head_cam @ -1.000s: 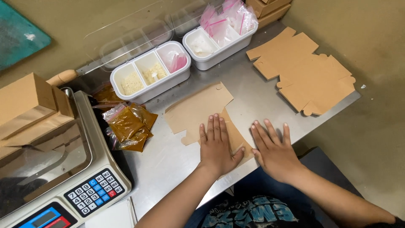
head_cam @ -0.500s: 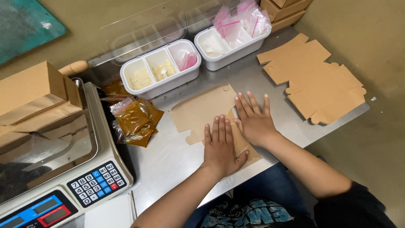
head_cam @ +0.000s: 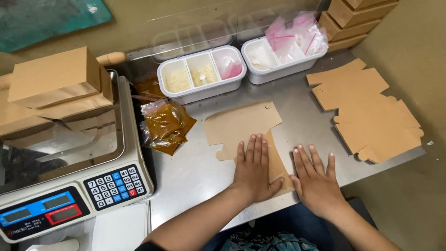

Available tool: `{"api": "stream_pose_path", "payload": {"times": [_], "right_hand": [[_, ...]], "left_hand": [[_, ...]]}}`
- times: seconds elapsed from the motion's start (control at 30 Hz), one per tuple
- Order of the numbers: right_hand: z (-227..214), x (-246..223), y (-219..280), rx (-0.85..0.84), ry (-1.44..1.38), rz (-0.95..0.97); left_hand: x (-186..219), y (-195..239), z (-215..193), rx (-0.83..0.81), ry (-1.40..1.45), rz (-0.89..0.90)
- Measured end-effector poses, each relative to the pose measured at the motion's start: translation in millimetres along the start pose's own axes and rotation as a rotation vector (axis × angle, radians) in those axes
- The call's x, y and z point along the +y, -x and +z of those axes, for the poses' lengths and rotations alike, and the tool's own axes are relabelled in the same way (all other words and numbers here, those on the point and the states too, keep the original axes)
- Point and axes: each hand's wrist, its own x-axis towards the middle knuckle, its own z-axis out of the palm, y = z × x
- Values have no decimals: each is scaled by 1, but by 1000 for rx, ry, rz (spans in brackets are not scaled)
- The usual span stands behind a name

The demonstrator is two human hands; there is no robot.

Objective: The person assembles a flat cardboard box blank by folding along pre-scored lines and pressing the flaps to form a three-dimensional box. They repeatedly fold and press the edges to secure the shape on a stainless steel countertop.

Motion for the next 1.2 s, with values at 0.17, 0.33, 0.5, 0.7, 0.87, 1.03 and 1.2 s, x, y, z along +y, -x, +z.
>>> {"api": "stream_pose_path", "payload": {"times": [0.17,0.33,0.5,0.7,0.87,1.03,1.2], "right_hand": [[-28,-8,-46,-280,-159,27],[-26,-11,-96,-500,-452,144],[-29,-8,-96,-504,-490,181],[-54,-7,-35,-645,-464,131],[-52,-4,-17,-679,-482,141],[-45,2,-54,-652,-483,128],[-37,2,-91,-589,-419,132]], "left_hand": [[-5,-12,-66,-280,85,24],[-6,-20,-104,-690,132,45],[-5,-20,-106,-697,117,43],[-3,-19,-102,-678,109,44],[-3,-19,-99,-671,117,41],[-2,-19,-96,-656,112,36],[-3,-17,-99,-648,133,28]]}}
